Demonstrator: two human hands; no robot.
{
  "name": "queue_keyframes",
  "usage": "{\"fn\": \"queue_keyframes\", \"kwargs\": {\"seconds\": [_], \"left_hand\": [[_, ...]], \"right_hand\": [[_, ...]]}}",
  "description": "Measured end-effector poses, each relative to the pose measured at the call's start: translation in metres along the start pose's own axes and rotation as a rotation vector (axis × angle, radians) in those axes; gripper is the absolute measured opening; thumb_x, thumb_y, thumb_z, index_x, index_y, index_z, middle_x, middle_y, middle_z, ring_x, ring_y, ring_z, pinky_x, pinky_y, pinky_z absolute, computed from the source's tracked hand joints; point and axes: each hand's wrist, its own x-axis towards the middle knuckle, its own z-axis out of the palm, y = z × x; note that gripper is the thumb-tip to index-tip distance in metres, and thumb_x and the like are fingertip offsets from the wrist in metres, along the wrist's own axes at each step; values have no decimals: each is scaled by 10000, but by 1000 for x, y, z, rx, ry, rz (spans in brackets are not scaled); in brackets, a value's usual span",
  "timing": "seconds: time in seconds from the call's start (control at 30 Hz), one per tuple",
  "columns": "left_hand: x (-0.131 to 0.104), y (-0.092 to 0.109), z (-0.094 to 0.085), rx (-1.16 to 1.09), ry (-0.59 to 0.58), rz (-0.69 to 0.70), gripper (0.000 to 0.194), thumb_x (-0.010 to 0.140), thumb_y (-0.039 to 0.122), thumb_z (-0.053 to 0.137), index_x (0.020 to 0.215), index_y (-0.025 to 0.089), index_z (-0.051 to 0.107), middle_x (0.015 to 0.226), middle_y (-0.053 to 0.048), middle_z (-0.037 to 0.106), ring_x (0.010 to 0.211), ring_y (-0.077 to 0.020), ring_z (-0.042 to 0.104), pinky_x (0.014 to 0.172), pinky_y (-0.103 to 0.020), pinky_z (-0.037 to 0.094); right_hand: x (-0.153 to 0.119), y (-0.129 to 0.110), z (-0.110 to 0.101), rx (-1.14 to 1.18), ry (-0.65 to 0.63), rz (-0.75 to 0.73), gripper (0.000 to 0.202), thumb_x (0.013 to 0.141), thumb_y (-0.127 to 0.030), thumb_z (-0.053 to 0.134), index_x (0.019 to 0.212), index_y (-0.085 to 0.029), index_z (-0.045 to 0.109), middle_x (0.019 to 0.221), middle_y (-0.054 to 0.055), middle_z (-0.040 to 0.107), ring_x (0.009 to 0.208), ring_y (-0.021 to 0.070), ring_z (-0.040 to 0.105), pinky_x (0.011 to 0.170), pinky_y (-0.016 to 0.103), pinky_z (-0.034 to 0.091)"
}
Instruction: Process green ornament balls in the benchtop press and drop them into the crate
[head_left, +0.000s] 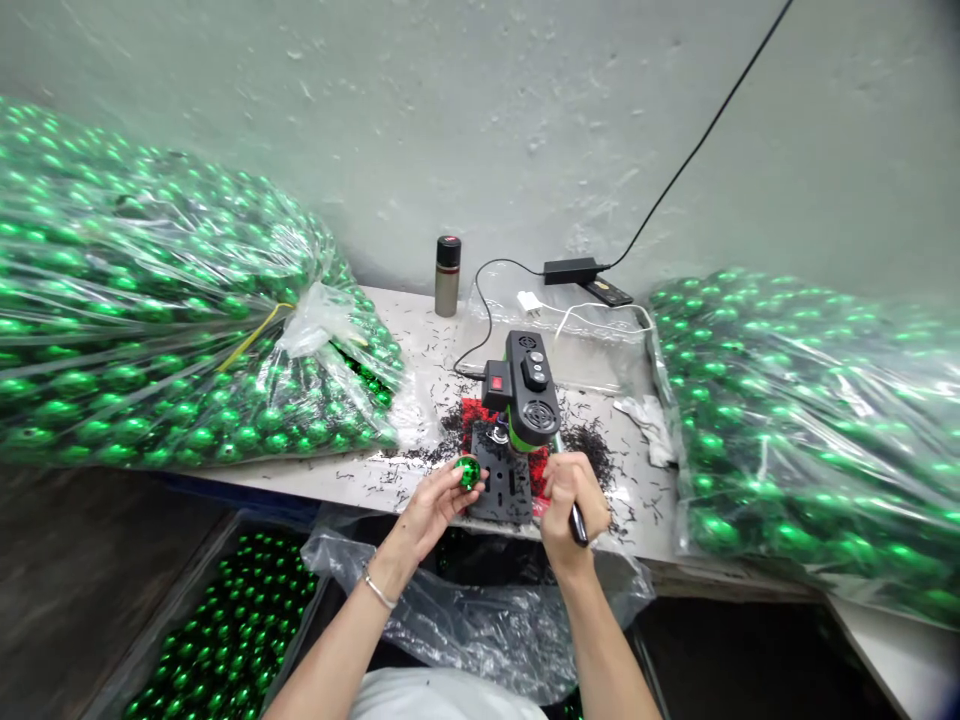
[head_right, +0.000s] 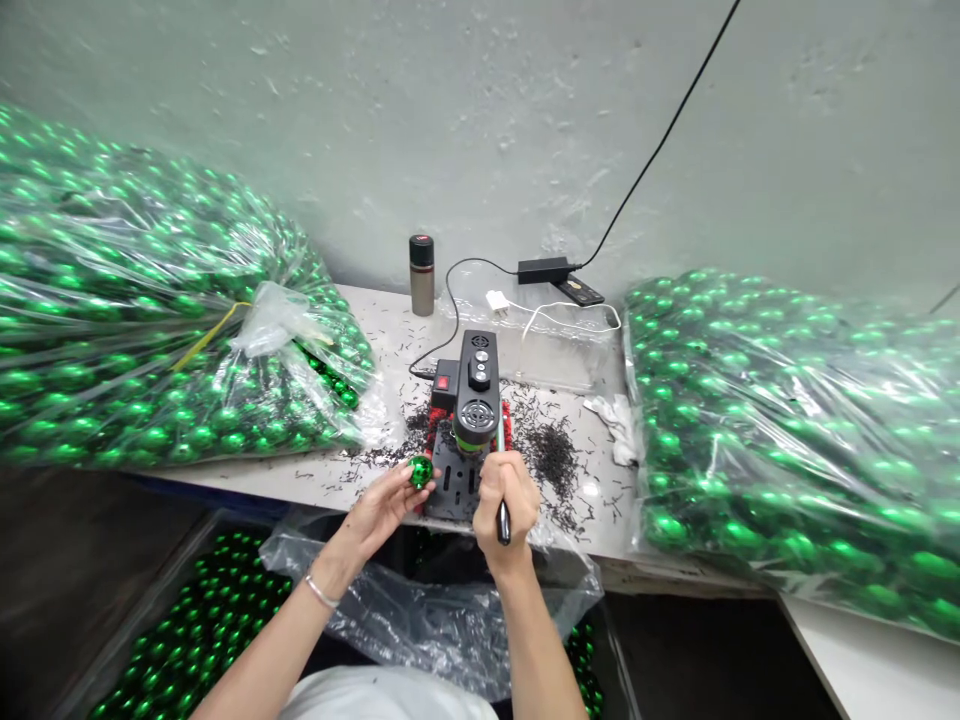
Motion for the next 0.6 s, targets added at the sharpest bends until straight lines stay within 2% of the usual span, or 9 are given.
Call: {"fn": "queue_keyframes", "kwargs": {"seconds": [0.13,0.3,0.37,0.4,0.43,0.47,0.5,0.57,0.6], "left_hand": [[-2,-2,-2,72,-50,-11,301,751,210,746,1029,100,704,926,-106,764,829,-191,732,771,-258,579],[-5,-12,-2,133,-44,-31,415,692,277,801,1056,104,700,890,-98,757,778,-184,721,736,-265,565],[-9,-21,0,152,-52,-44,460,648,321,834,1033,103,708,867,-94,748,749,-182,711,704,-261,554],[-13,-26,1,162,-59,-48,478,630,346,844,1019,102,713,855,-91,742,737,-180,705,692,-261,549],[-17,-32,2,174,-68,-54,489,614,369,850,1001,101,718,839,-87,735,721,-177,697,680,-262,543],[-22,-38,3,186,-79,-55,493,615,390,846,994,99,722,826,-84,727,716,-173,689,678,-262,538],[-27,-45,3,202,-89,-53,490,628,414,833,986,98,726,818,-84,720,719,-171,682,677,-260,533],[-36,-57,4,255,-129,-77,484,667,449,796,1002,105,733,839,-84,717,742,-176,674,695,-272,531],[-41,-63,5,306,-170,-80,471,691,455,776,1014,115,738,862,-82,718,775,-186,673,726,-286,534]], "right_hand": [[0,0,0,8,-11,-17,321,943,-123,408,633,-204,414,675,-12,492,624,110,488,586,271,387],[3,1,-2,-2,-32,-12,315,950,-138,404,643,-198,441,682,-13,506,641,107,512,598,258,415],[2,0,-6,-4,-41,3,216,942,-192,463,740,-198,537,783,14,580,721,130,576,643,271,468],[-2,-1,-10,-4,-44,35,108,927,-233,515,855,-199,589,891,41,618,770,146,607,666,285,497],[-7,-3,-14,-3,-30,78,158,896,-286,584,1027,-201,601,1034,79,628,808,162,629,669,297,520],[-16,-4,-19,-3,-24,172,390,865,-324,638,1224,-207,541,1173,116,598,788,158,638,655,305,537],[-28,-5,-24,-11,-24,251,539,854,-348,656,1341,-218,463,1216,130,588,763,156,647,652,314,551],[-62,-5,-33,-68,-13,371,600,873,-357,632,1410,-217,403,1209,136,601,829,182,669,702,330,573],[-82,-4,-38,-108,-44,402,564,872,-360,632,1386,-217,446,1196,128,609,880,199,675,719,328,583]]}}
